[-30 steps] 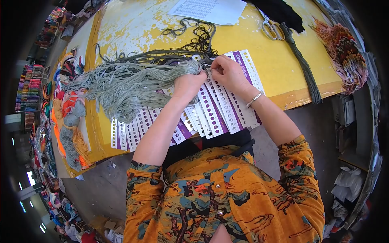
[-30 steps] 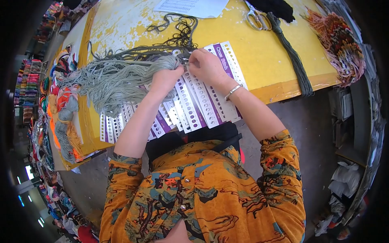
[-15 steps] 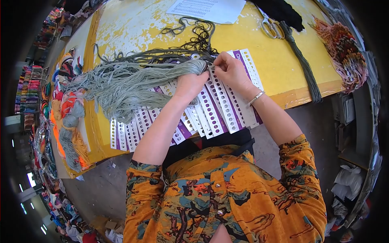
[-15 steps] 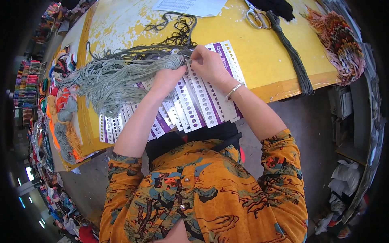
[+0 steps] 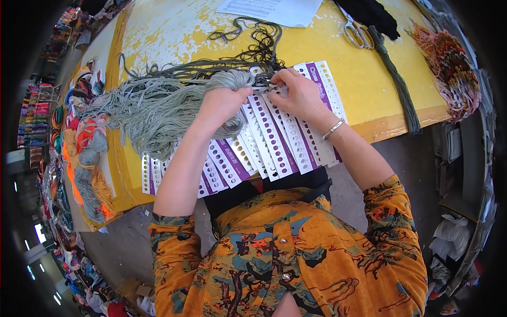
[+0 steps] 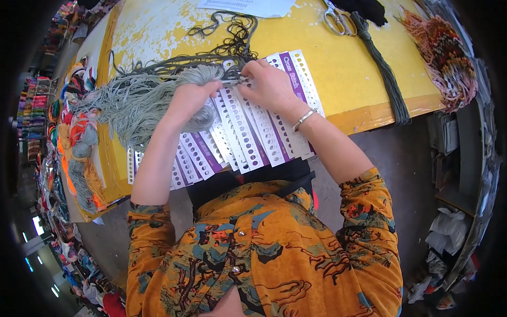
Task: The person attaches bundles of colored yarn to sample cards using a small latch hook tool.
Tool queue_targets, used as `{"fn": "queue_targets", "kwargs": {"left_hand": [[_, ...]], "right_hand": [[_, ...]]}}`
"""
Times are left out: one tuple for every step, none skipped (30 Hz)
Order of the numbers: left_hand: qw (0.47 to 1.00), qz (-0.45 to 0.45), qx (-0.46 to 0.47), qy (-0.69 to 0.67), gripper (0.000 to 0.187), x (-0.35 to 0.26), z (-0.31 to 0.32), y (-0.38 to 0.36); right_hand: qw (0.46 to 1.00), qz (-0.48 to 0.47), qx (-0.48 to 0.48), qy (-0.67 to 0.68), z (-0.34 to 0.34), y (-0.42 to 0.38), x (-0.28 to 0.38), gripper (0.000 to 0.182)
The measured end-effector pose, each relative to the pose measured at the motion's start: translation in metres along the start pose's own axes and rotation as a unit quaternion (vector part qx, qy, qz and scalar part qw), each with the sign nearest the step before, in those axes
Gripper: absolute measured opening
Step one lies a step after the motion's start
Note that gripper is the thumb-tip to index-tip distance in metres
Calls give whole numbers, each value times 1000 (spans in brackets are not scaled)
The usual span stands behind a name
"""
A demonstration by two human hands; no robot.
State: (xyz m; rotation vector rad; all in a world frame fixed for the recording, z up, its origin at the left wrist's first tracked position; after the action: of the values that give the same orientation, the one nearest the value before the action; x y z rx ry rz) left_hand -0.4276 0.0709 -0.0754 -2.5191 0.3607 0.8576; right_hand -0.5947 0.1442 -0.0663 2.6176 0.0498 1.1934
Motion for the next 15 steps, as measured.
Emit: {"fn": "queue_targets", "kwargs": {"left_hand": [[997, -14, 25, 78, 34, 2, -1, 0], [986, -26, 51, 156, 33, 6, -1, 1], [992, 15, 16, 125, 32, 4, -8, 5], [994, 55, -19, 92, 31, 2, -15, 7], [994, 56, -18, 91, 31, 6, -20, 13], [993, 36, -8, 114, 34, 14, -26, 22], [990, 16, 1, 137, 38, 20, -33, 30], [987, -4, 9, 161, 42, 28, -38, 33], [987, -5, 6, 160, 42, 29, -44, 31], [999, 19, -12, 44, 36, 25, -51, 29], [996, 44, -28, -72, 30, 21, -57, 26], [985, -2, 7, -174, 27, 17, -60, 15], [958, -22, 33, -284, 31, 23, -58, 14], [918, -42, 56, -390, 35, 32, -59, 12], [851, -11, 119, -511, 37, 20, -58, 6]], "right_hand": [[1000, 0, 1, 0, 0, 0, 1, 26], [1000, 4, 12, -12, 2, 0, 1, 29], [999, 10, 23, -24, 3, 0, 0, 32], [999, 11, 23, -26, 3, 0, 1, 32], [999, 20, 28, -36, 3, 0, 1, 32], [998, 27, 34, -46, 5, 0, 1, 33], [998, 26, 35, -46, 5, -1, 1, 33], [998, 27, 34, -46, 5, -1, 1, 33], [998, 27, 34, -47, 5, 0, 1, 33], [998, 24, 34, -47, 5, 0, 3, 33], [997, 29, 44, -50, 6, 0, 2, 33], [997, 34, 53, -53, 6, 0, 2, 34], [997, 32, 55, -53, 6, -1, 2, 34], [997, 31, 54, -52, 6, -1, 2, 34], [997, 29, 53, -50, 7, 0, 3, 33]]}}
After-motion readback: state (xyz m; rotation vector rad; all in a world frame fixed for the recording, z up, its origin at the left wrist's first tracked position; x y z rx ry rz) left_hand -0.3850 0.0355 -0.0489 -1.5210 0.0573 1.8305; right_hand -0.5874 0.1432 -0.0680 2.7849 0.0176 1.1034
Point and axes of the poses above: each hand's wrist, its own y-axis towards the middle knuckle, its own z-axis out of the palm, x = y × z, the point moved 9 cm from there along y, towards the middle knuckle, and after that the axes turned 8 degrees about y, right-handed, at the moved point
